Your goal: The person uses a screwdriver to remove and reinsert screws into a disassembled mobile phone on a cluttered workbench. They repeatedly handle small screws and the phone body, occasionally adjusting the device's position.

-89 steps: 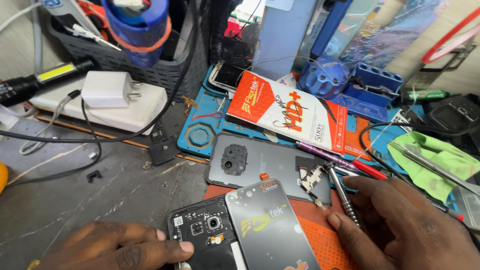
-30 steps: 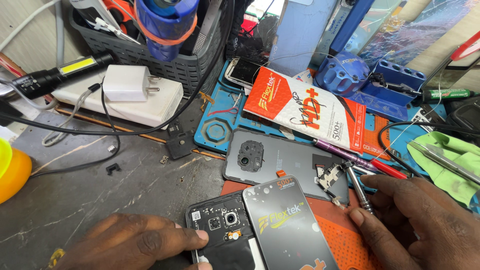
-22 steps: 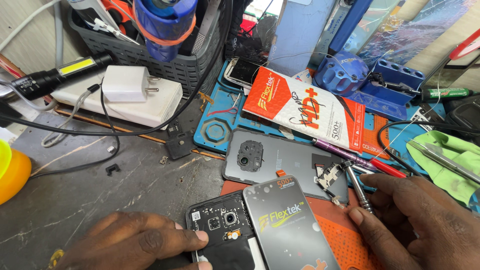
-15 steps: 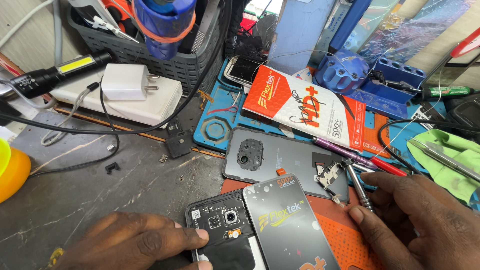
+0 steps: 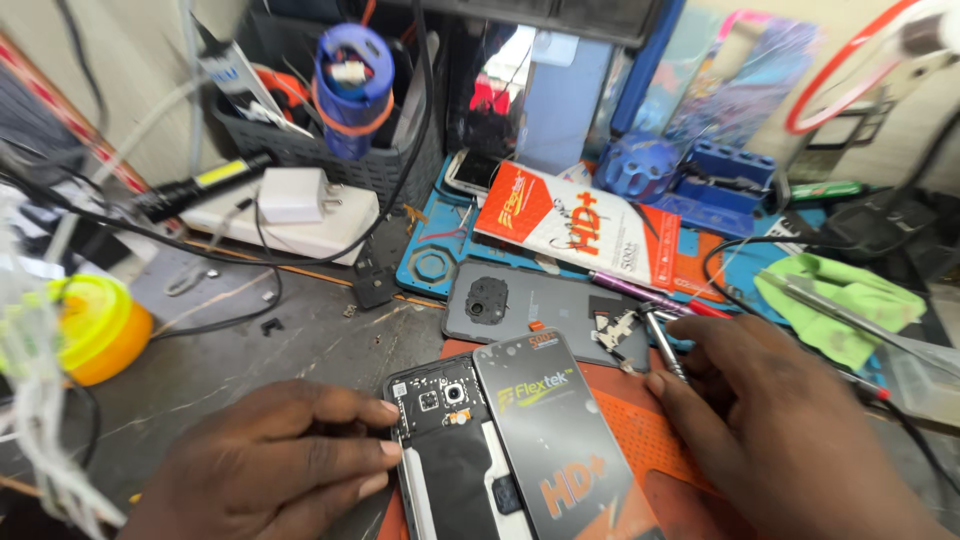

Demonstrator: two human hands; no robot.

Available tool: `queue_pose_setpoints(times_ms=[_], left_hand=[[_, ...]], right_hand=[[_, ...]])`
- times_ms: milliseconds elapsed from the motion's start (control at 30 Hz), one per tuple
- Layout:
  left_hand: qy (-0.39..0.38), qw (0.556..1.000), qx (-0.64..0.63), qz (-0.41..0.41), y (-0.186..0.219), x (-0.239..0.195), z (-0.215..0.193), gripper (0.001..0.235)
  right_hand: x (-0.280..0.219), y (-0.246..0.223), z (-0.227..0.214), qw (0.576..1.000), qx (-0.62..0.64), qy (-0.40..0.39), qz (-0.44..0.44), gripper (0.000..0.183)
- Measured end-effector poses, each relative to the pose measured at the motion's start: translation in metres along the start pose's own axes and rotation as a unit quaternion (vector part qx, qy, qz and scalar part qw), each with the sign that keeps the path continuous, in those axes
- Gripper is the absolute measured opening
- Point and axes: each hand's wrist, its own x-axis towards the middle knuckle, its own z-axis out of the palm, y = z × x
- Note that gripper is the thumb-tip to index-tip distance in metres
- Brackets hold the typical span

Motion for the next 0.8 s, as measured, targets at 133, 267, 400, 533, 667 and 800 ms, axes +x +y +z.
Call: queue_pose_setpoints(times_ms=[133, 267, 400, 533, 667, 800], left_hand=[[-0.007, 0.998, -0.020, -0.062, 0.006, 0.001, 0.000, 0.017], [0.044, 0.992, -0.041, -0.111, 0.030, 0.008, -0.003, 0.015], [0.098, 0.980, 0.027, -0.173, 0.071, 0.041, -0.014, 0.022], [0.037, 0.989, 0.131, 0.064, 0.096, 0.106, -0.026, 0.025], [0.040, 0.981, 0.126, 0.140, 0.063, 0.181, -0.003, 0.025], [0.122, 0.982, 0.075, 0.120, 0.020, 0.206, 0.025, 0.029]], right_hand=[[0.004, -0.009, -0.005, 0.995, 0.102, 0.006, 0.021, 0.041], [0.003, -0.013, -0.013, 0.993, 0.111, 0.034, 0.000, 0.041], [0.002, -0.012, -0.013, 0.990, 0.127, 0.055, -0.009, 0.038], [0.003, -0.006, -0.011, 0.986, 0.159, 0.056, -0.009, 0.038], [0.004, -0.004, -0.017, 0.964, 0.253, 0.084, 0.003, 0.032], [0.006, -0.003, -0.023, 0.951, 0.298, 0.059, 0.059, 0.032]])
